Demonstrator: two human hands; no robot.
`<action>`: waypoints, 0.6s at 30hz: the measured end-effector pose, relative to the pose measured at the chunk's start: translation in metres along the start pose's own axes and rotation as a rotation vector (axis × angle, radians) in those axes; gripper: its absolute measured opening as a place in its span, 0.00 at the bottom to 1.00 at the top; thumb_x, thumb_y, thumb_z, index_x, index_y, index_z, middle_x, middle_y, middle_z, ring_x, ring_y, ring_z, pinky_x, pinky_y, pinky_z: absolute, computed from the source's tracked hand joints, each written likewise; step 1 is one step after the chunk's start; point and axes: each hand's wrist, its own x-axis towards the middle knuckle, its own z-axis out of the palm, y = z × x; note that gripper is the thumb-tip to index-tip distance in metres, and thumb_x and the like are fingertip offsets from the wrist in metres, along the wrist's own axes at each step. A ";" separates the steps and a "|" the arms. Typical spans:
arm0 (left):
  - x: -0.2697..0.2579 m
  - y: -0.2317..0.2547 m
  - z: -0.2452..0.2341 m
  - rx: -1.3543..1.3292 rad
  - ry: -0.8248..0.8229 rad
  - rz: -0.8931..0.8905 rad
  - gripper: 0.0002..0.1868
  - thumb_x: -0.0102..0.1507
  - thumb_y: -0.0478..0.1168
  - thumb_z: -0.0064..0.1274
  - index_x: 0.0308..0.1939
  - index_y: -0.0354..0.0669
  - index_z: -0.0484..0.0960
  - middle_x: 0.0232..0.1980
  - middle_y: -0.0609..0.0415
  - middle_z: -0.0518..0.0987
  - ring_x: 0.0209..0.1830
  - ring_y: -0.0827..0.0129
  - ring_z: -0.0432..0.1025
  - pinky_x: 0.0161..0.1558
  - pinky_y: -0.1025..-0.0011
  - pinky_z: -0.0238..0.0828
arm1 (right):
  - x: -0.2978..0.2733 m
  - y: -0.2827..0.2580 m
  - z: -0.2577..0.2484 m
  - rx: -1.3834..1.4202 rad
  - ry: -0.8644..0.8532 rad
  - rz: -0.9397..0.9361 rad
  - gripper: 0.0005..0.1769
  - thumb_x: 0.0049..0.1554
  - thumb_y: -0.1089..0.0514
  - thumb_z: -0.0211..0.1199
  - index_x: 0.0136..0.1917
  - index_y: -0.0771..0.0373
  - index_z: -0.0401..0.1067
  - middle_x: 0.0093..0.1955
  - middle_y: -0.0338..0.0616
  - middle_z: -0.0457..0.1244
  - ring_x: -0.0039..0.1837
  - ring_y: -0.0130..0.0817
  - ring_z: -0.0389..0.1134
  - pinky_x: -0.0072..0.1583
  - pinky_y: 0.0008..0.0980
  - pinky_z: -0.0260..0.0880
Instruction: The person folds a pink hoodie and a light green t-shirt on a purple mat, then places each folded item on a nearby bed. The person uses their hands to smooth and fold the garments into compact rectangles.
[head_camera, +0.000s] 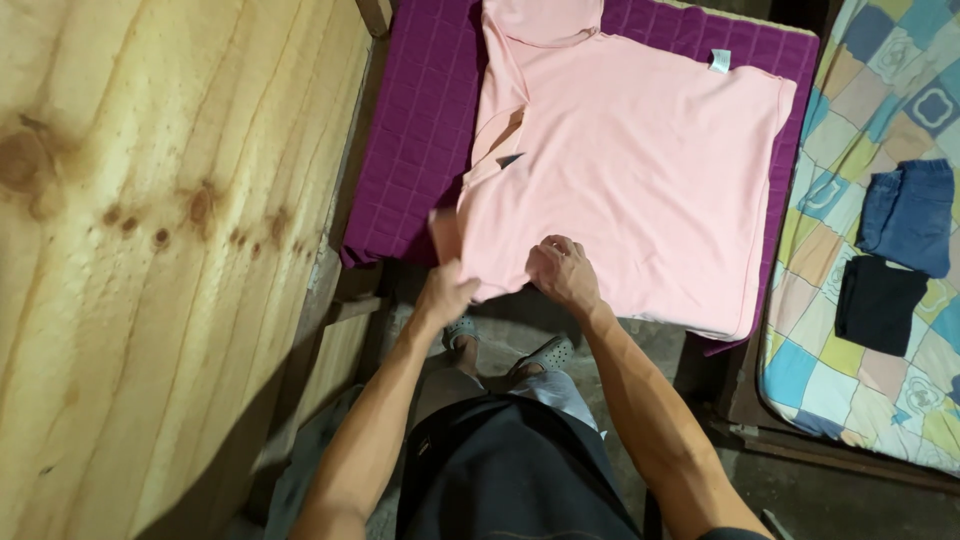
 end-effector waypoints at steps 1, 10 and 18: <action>0.000 0.002 -0.002 -0.001 0.002 -0.001 0.23 0.63 0.43 0.53 0.61 0.38 0.79 0.56 0.42 0.84 0.53 0.57 0.81 0.56 0.62 0.78 | 0.000 0.001 0.001 0.000 -0.001 -0.002 0.32 0.46 0.57 0.71 0.64 0.61 0.72 0.68 0.52 0.60 0.67 0.57 0.61 0.67 0.48 0.63; 0.002 -0.018 -0.018 0.053 0.108 -0.226 0.27 0.61 0.50 0.57 0.59 0.38 0.80 0.54 0.41 0.83 0.54 0.53 0.78 0.55 0.60 0.73 | -0.010 0.009 -0.001 0.056 0.060 -0.063 0.28 0.48 0.63 0.68 0.63 0.61 0.73 0.69 0.51 0.62 0.64 0.55 0.64 0.66 0.45 0.68; 0.039 0.013 -0.014 0.285 0.457 -0.111 0.25 0.64 0.51 0.56 0.59 0.39 0.78 0.62 0.41 0.77 0.65 0.49 0.69 0.63 0.55 0.66 | -0.023 0.011 -0.006 0.027 0.208 -0.051 0.24 0.45 0.68 0.62 0.57 0.62 0.74 0.59 0.49 0.64 0.58 0.53 0.64 0.62 0.45 0.68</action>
